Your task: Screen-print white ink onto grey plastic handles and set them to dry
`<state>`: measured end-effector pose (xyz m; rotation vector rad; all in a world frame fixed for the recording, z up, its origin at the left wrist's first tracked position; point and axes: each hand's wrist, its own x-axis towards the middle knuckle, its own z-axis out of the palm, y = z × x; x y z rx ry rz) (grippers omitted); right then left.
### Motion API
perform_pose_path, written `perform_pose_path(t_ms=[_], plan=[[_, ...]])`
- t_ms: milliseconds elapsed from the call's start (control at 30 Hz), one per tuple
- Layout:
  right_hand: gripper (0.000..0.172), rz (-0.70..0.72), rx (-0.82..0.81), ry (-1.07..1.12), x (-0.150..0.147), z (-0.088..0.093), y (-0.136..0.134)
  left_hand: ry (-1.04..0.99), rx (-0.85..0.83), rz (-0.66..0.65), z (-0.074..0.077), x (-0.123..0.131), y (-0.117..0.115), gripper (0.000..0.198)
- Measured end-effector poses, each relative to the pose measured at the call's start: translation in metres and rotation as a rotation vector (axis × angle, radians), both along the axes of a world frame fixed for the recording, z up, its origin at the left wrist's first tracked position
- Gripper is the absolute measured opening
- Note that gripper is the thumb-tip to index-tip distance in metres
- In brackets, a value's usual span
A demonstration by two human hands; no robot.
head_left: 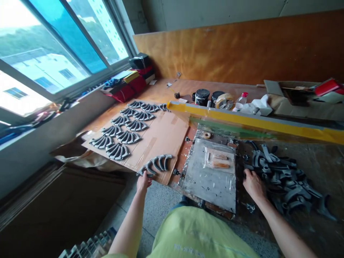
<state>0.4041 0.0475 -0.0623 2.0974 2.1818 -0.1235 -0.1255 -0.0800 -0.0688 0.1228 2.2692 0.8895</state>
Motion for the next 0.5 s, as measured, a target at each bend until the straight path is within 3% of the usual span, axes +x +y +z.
perform_pose_path(t_ms=[200, 300, 400, 500], plan=[[0.02, 0.004, 0.026, -0.011, 0.0, -0.002, -0.002, 0.094, -0.198, -0.27, 0.008, -0.022, 0.01, 0.049], [0.02, 0.015, 0.039, -0.018, -0.001, 0.0, -0.003, 0.193, -0.277, -0.327, 0.016, -0.02, 0.01, 0.053], [0.022, 0.026, 0.068, -0.026, -0.001, -0.002, -0.005, 0.418, -0.325, -0.291, 0.023, 0.0, 0.008, 0.057], [0.024, 0.047, 0.105, -0.026, 0.001, -0.006, -0.005, 0.643, -0.277, -0.327, 0.024, 0.037, 0.013, 0.061]])
